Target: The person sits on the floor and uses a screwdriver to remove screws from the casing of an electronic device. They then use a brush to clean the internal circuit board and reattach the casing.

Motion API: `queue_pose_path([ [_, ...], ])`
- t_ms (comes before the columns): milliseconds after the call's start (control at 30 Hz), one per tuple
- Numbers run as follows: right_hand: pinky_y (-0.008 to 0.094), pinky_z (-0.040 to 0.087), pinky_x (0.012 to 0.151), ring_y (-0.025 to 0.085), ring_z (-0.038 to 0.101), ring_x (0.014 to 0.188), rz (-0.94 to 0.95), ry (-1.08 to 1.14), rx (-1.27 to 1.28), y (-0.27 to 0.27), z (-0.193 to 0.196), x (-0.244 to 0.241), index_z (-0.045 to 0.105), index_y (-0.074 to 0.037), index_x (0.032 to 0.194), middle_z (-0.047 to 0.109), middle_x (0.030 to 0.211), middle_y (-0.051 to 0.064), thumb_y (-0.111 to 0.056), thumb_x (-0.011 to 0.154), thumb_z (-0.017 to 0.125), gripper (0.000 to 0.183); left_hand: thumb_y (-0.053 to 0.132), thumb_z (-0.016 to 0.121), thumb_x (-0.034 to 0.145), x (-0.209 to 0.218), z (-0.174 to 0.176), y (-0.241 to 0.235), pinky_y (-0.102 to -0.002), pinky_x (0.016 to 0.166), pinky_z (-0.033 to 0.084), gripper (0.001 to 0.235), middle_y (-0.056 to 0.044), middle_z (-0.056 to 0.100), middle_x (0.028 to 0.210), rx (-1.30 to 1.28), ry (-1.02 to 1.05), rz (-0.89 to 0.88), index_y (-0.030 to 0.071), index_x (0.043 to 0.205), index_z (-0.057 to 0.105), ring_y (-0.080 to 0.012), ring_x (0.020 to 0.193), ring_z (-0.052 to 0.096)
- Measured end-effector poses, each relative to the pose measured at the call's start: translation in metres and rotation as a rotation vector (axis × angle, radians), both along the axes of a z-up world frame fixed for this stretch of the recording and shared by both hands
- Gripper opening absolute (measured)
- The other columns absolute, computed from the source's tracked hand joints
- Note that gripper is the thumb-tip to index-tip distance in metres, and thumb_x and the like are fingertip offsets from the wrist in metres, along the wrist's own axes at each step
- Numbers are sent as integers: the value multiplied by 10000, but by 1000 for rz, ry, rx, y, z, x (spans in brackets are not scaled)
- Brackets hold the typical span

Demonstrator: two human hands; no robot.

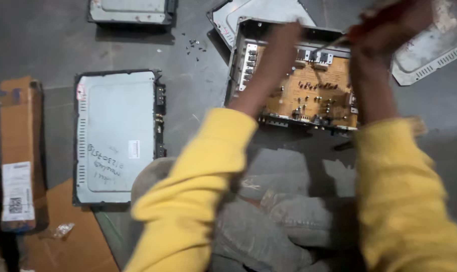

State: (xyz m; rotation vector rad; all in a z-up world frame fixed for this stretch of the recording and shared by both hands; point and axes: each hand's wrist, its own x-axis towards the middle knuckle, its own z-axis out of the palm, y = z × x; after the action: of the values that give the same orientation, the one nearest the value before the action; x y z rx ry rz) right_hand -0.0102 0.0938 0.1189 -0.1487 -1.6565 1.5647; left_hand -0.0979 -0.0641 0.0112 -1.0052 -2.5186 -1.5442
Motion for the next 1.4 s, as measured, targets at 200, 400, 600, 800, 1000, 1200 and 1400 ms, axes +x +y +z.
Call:
queue_pose_path([
  [200, 381, 580, 948, 160, 648, 1095, 230, -202, -50, 7, 23, 146, 568, -120, 1265, 601, 1131, 29, -249, 1251, 528, 135, 113, 652, 846, -137, -46, -171, -500, 814, 559, 137, -235, 738, 913, -304, -7, 616, 21, 884, 745, -430, 917, 711],
  [400, 415, 559, 1008, 182, 635, 1162, 328, -239, -224, 12, -3, 181, 539, -121, 1303, 590, 1183, 45, -244, 1212, 573, 156, 45, 659, 850, -127, -88, -203, -520, 847, 539, 124, -262, 705, 1006, -400, 52, 680, -8, 954, 700, -463, 982, 673],
  [600, 413, 573, 1030, 198, 629, 1206, 376, -287, -53, 9, 7, 156, 524, -130, 1375, 584, 1255, 63, -237, 1141, 630, 278, -38, 610, 902, -118, -93, -207, -502, 835, 576, 92, -264, 697, 1019, -601, 129, 627, -9, 938, 690, -455, 999, 692],
  [800, 412, 586, 1053, 214, 623, 1251, 243, -398, 329, 15, 52, 163, 509, -139, 1447, 577, 1327, 81, -230, 1071, 687, 426, -15, 639, 812, -128, -48, -175, -510, 716, 558, 108, -284, 687, 866, -274, 133, 695, -74, 902, 629, -476, 835, 683],
  [1000, 394, 598, 1072, 243, 648, 1217, 50, -312, 446, 6, 80, 184, 507, -42, 1404, 629, 1292, 148, -159, 1139, 680, 337, 63, 728, 770, -67, 20, -50, -303, 578, 641, 99, -65, 755, 701, 317, -568, 356, -17, 817, 696, -154, 595, 788],
  [1200, 375, 627, 1099, 239, 673, 1206, 20, -136, 288, 13, 76, 194, 493, -18, 1355, 660, 1292, 145, -173, 1201, 648, 268, 59, 619, 931, 103, 58, 0, -374, 807, 621, 185, -201, 768, 932, 755, -1289, 2, -57, 1051, 697, -287, 842, 791],
  [1400, 380, 633, 1065, 257, 715, 1232, -56, -166, 280, 8, 67, 173, 457, -30, 1311, 684, 1264, 158, -218, 1190, 667, 307, 129, 671, 985, 118, 40, 11, -398, 890, 652, 221, -195, 737, 1029, 1271, -1435, -117, -71, 1074, 643, -293, 965, 759],
])
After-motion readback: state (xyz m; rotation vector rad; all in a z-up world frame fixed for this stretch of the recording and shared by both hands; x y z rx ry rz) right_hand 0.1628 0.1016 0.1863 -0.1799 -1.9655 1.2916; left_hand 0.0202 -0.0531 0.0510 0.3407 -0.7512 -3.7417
